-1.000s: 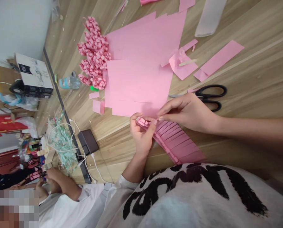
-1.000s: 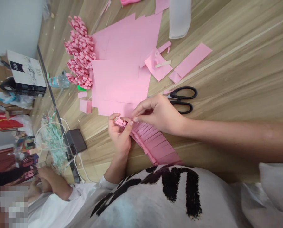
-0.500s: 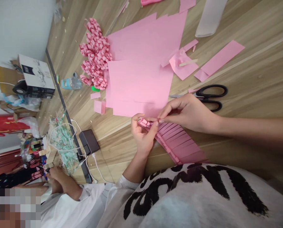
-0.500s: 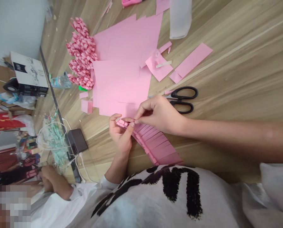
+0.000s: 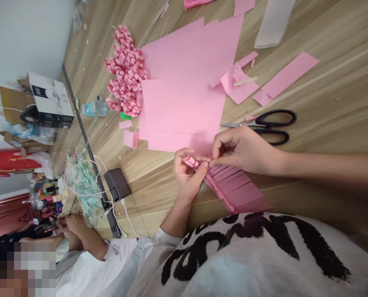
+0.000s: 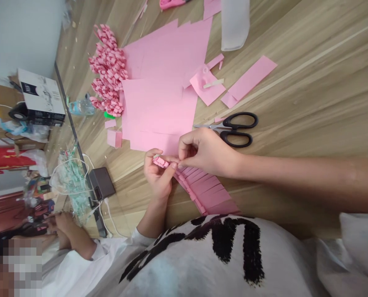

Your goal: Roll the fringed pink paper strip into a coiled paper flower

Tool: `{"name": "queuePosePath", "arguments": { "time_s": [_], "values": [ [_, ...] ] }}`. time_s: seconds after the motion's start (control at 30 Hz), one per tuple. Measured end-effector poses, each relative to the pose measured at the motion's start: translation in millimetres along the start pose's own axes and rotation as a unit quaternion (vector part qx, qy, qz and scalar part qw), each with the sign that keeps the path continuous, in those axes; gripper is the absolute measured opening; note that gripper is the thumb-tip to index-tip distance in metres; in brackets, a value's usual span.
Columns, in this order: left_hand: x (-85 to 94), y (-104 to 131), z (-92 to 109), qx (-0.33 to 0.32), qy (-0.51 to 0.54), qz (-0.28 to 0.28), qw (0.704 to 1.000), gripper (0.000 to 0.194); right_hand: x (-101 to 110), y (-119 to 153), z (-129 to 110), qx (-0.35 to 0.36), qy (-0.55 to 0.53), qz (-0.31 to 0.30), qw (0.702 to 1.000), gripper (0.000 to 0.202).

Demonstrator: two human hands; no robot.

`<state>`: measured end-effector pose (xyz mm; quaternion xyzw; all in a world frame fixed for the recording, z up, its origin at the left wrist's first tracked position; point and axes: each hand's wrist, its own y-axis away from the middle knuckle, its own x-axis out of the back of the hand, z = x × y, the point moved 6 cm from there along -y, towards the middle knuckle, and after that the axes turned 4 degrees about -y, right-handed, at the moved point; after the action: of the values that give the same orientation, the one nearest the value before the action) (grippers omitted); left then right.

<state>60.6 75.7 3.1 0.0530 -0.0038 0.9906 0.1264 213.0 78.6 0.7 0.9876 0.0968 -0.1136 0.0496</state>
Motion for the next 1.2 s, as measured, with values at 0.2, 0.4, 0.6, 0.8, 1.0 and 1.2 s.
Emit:
{"name": "queuePosePath", "arguments": {
  "time_s": [0.2, 0.4, 0.6, 0.8, 1.0, 1.2],
  "values": [
    [-1.9, -0.9, 0.7, 0.012, 0.017, -0.009, 1.000, 0.037, -1.2, 0.7, 0.8, 0.016, 0.021, -0.004, 1.000, 0.020],
    [-3.8, -1.1, 2.2, 0.011, 0.017, -0.023, 1.000, 0.038, -1.8, 0.2, 2.3, 0.013, 0.038, -0.018, 0.999, 0.020],
    [-6.6, -0.5, 2.8, 0.020, 0.011, -0.044, 0.999, 0.037, -2.4, 0.9, 3.3, 0.022, 0.061, -0.025, 0.998, 0.024],
    [-9.3, 0.1, 7.6, -0.006, 0.023, -0.066, 0.998, 0.034, -3.3, 0.6, 0.6, 0.032, 0.082, -0.037, 0.995, 0.032],
    [-11.8, 2.6, 6.4, 0.005, 0.007, -0.090, 0.996, 0.032, -3.8, 0.2, -0.1, 0.045, 0.118, -0.051, 0.991, 0.042],
    [-14.7, 5.3, 7.7, -0.005, 0.014, -0.116, 0.993, 0.030, -4.7, 0.7, -0.4, 0.059, 0.132, -0.056, 0.988, 0.052]
  ]
}}
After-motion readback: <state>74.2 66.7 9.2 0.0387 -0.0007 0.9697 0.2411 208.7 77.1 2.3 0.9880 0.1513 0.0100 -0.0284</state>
